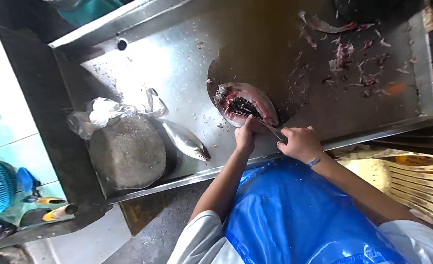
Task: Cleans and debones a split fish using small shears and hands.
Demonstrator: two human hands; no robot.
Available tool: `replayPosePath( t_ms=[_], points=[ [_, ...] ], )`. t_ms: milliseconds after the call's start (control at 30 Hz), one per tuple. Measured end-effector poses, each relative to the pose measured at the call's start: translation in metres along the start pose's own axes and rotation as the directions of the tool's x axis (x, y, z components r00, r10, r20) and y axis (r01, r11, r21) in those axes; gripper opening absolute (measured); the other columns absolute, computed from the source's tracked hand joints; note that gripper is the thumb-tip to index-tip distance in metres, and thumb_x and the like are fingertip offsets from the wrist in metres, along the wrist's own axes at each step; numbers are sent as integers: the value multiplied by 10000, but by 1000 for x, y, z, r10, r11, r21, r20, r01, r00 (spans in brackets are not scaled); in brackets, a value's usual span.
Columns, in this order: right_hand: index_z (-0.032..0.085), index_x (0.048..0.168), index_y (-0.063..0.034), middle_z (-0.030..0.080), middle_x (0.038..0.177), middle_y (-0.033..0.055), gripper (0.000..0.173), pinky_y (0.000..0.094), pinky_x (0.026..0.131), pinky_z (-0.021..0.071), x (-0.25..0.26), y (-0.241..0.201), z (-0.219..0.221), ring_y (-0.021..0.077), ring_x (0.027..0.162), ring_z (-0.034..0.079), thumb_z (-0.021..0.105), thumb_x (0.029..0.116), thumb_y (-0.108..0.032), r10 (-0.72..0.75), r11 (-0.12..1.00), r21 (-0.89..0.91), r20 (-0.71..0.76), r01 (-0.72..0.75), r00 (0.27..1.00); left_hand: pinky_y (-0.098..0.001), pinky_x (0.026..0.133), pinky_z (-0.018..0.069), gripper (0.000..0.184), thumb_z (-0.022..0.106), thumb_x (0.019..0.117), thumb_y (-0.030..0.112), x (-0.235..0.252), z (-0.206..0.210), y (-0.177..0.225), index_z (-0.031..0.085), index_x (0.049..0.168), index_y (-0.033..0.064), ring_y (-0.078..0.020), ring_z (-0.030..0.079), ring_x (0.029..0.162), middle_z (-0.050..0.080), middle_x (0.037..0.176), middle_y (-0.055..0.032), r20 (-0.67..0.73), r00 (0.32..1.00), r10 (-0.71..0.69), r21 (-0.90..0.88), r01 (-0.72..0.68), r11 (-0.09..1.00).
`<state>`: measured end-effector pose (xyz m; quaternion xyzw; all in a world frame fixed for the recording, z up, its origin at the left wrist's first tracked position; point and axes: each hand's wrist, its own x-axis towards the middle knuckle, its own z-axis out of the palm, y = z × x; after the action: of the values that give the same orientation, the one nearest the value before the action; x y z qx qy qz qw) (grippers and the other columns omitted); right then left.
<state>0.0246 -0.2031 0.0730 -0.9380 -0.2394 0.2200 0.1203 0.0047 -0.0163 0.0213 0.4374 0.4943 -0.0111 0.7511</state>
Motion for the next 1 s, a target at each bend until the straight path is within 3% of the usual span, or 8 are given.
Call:
replayPosePath(
  t_ms=[167, 633, 767, 800, 833, 900, 933, 1000],
  points=[
    [703, 959, -73, 714, 858, 154, 308, 618, 826, 477, 13, -19, -10, 361, 843, 699, 613, 904, -361, 1, 996, -88, 66, 5, 998, -497, 812, 615, 531, 789, 906, 371, 5, 7, -4, 601, 1198, -31, -298, 720, 951, 715, 1045, -195, -135, 990, 41, 143, -22, 989],
    [713, 957, -95, 704, 842, 132, 275, 603, 784, 481, -1, -25, -12, 346, 816, 687, 665, 883, -356, 24, 996, -82, 42, -21, 999, -480, 746, 613, 416, 773, 920, 337, 2, 13, -4, 637, 1105, -9, -281, 725, 870, 724, 960, -171, -161, 985, 68, 157, -42, 987],
    [688, 930, -72, 670, 752, 148, 201, 548, 623, 520, 5, -25, 0, 335, 703, 672, 642, 931, -267, 103, 962, 241, 112, -127, 988, -479, 728, 614, 401, 770, 921, 306, 1, 14, -2, 627, 1139, 1, -282, 725, 877, 723, 981, -171, -166, 985, 53, 139, -30, 990],
    [692, 957, -67, 607, 703, 131, 194, 461, 514, 493, 5, -13, 4, 281, 591, 592, 624, 984, -247, 104, 838, 514, 178, -183, 979, -480, 734, 613, 394, 770, 921, 294, 1, 14, -2, 625, 1142, 1, -282, 722, 879, 721, 983, -170, -164, 985, 51, 127, -30, 991],
    [683, 986, -84, 488, 641, 44, 203, 312, 446, 413, 3, 0, 12, 155, 489, 438, 598, 1024, -264, 111, 546, 791, 259, -277, 960, -477, 737, 608, 385, 771, 919, 281, 2, 13, -4, 623, 1134, -3, -281, 715, 876, 716, 978, -169, -162, 985, 52, 117, -33, 993],
    [656, 930, -144, 443, 610, -82, 192, 220, 435, 384, -2, 16, 21, 33, 459, 358, 594, 1027, -298, 143, 27, 928, 365, -373, 920, -479, 747, 614, 373, 777, 910, 242, 2, 16, -5, 619, 1128, -17, -287, 719, 884, 717, 983, -178, -165, 984, 66, 100, -50, 994],
    [669, 938, -126, 481, 630, -75, 184, 215, 445, 384, -5, 18, 24, 27, 473, 373, 598, 1035, -266, 177, 10, 940, 333, -340, 926, -486, 767, 611, 373, 779, 910, 233, 2, 16, -5, 615, 1129, -20, -292, 715, 900, 712, 993, -182, -167, 983, 71, 99, -55, 994],
    [705, 930, -71, 570, 675, 9, 179, 287, 479, 414, -11, 14, 23, 103, 512, 451, 651, 1010, -221, 215, 409, 880, 163, -240, 963, -501, 812, 609, 377, 793, 897, 236, 1, 14, -8, 632, 1120, -22, -292, 718, 936, 720, 1009, -181, -166, 984, 70, 110, -52, 993]
  ],
)
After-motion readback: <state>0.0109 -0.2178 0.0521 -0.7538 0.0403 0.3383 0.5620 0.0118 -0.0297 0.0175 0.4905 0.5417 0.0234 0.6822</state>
